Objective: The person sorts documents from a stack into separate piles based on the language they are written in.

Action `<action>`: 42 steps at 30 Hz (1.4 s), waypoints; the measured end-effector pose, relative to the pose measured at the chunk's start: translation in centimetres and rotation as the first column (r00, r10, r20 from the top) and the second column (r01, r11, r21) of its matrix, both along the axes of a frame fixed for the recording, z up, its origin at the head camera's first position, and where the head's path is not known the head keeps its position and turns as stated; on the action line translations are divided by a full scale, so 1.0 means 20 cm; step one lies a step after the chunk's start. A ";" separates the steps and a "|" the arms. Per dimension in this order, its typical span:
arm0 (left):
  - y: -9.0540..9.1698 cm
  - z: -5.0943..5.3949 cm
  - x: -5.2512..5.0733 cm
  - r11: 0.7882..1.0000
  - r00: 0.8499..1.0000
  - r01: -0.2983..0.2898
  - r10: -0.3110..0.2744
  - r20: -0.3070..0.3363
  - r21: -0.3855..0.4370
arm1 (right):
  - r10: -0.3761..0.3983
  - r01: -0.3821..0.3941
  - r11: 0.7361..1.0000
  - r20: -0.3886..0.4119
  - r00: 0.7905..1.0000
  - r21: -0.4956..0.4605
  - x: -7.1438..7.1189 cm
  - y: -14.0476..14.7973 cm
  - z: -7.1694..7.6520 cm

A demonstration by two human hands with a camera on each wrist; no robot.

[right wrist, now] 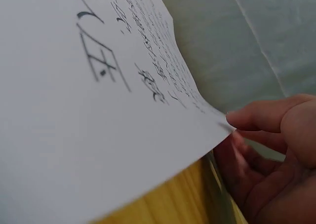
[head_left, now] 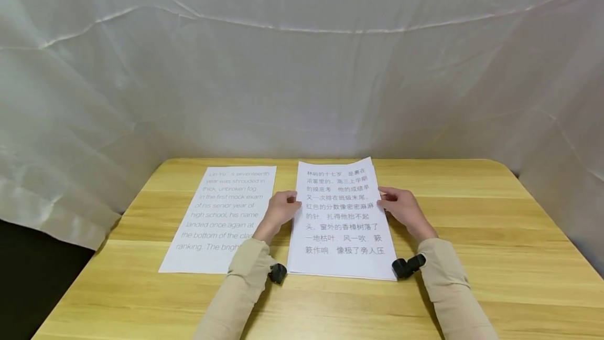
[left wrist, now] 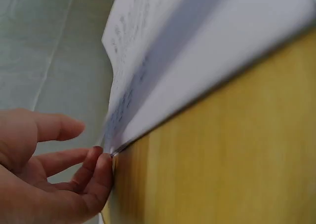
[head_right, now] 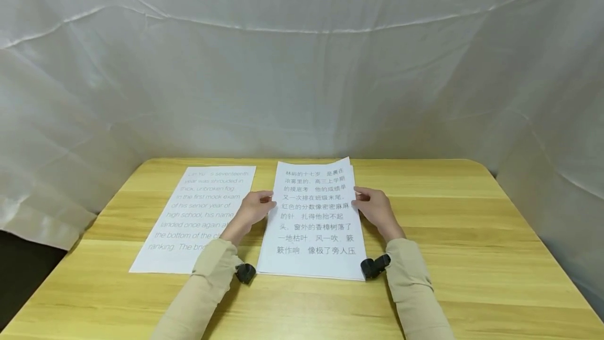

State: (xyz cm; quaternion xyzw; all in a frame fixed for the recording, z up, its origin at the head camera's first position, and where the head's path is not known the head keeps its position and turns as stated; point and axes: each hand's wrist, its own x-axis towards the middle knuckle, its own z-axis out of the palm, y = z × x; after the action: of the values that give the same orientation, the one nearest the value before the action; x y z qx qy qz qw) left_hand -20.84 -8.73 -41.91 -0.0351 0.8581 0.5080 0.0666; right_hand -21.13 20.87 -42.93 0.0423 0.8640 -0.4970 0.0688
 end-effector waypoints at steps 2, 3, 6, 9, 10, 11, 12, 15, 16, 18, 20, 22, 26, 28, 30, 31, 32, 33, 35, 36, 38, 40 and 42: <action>-0.01 -0.01 -0.01 1.000 0.998 -0.022 0.022 -0.052 -0.002 | -0.005 0.005 1.000 -0.008 1.000 -0.016 0.00 0.00 0.00; -0.01 -0.01 -0.02 0.999 0.996 -0.033 0.033 -0.078 -0.003 | -0.007 0.007 1.000 -0.009 1.000 -0.025 -0.01 0.00 -0.01; -0.02 -0.01 -0.04 0.998 0.990 -0.060 0.058 -0.128 -0.013 | -0.006 0.006 0.998 -0.003 1.000 -0.058 -0.01 -0.01 -0.01; -0.02 -0.01 -0.05 0.998 0.991 -0.065 0.064 -0.115 -0.011 | -0.013 0.015 0.997 0.016 1.000 -0.082 -0.01 -0.01 -0.01; -0.02 -0.01 -0.05 0.998 0.993 -0.066 0.065 -0.101 -0.009 | -0.012 0.014 0.996 0.021 1.000 -0.086 -0.01 -0.01 -0.01; -0.02 0.00 -0.06 0.998 0.994 -0.066 0.066 -0.085 -0.008 | -0.014 0.017 0.996 0.029 0.999 -0.091 -0.01 -0.01 -0.01; -0.03 0.00 -0.06 0.998 0.995 -0.068 0.068 -0.067 -0.003 | -0.012 0.015 0.995 0.031 0.999 -0.094 -0.01 -0.01 -0.01; -0.04 -0.01 -0.06 0.997 0.998 -0.065 0.065 -0.014 0.046 | -0.014 0.019 0.992 0.039 0.999 -0.123 -0.01 0.00 -0.02; -0.04 -0.01 -0.06 0.996 0.998 -0.062 0.062 0.003 0.070 | -0.016 0.021 0.991 0.038 0.999 -0.136 -0.01 0.00 -0.02; -0.05 -0.02 -0.06 0.989 0.998 -0.056 0.052 0.030 0.134 | -0.020 0.025 0.987 0.033 0.999 -0.158 -0.01 0.01 -0.03; -0.05 -0.02 -0.05 0.978 0.998 -0.048 0.037 0.056 0.204 | -0.017 0.022 0.984 0.032 0.999 -0.177 -0.01 0.02 -0.03; -0.04 -0.02 -0.04 0.964 0.997 -0.041 0.022 0.075 0.263 | -0.006 0.013 0.982 0.038 0.999 -0.187 0.00 0.04 -0.03; -0.03 -0.01 -0.01 0.946 0.995 -0.037 0.004 0.101 0.323 | 0.034 -0.019 0.978 0.070 0.997 -0.210 0.01 0.09 -0.01; -0.02 0.00 0.01 0.942 0.994 -0.045 0.010 0.105 0.333 | 0.057 -0.039 0.977 0.083 0.995 -0.210 0.01 0.11 0.00; 0.00 0.00 0.02 0.936 0.994 -0.055 0.020 0.104 0.347 | 0.078 -0.059 0.979 0.090 0.993 -0.197 0.01 0.13 0.03; 0.01 0.01 0.03 0.933 0.994 -0.060 0.026 0.102 0.354 | 0.086 -0.067 0.980 0.095 0.992 -0.189 0.01 0.15 0.04; 0.02 0.01 0.03 0.929 0.994 -0.067 0.031 0.102 0.364 | 0.091 -0.073 0.982 0.100 0.991 -0.173 0.01 0.16 0.05; 0.03 0.01 0.03 0.925 0.994 -0.074 0.038 0.103 0.374 | 0.096 -0.078 0.984 0.108 0.990 -0.161 0.01 0.17 0.06; 0.05 0.02 0.03 0.921 0.994 -0.079 0.044 0.100 0.381 | 0.104 -0.087 0.986 0.120 0.987 -0.139 0.01 0.20 0.08; 0.07 0.02 0.03 0.922 0.994 -0.080 0.046 0.099 0.379 | 0.109 -0.092 0.987 0.128 0.986 -0.133 0.01 0.21 0.08; 0.10 0.02 0.03 0.926 0.994 -0.078 0.044 0.100 0.369 | 0.122 -0.107 0.987 0.130 0.984 -0.120 0.01 0.25 0.09; 0.13 0.02 0.03 0.934 0.995 -0.062 0.029 0.097 0.351 | 0.140 -0.127 0.985 0.119 0.983 -0.113 0.01 0.29 0.10; 0.17 0.02 0.03 0.940 0.995 -0.048 0.017 0.094 0.338 | 0.159 -0.147 0.983 0.106 0.982 -0.111 0.01 0.34 0.10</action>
State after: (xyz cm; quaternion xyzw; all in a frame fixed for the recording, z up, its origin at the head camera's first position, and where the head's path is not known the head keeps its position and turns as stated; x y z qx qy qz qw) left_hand -20.14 -5.29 -41.58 -0.0600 0.7529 0.6474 0.1016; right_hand -20.87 27.62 -40.94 0.0004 0.8327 -0.5306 0.1583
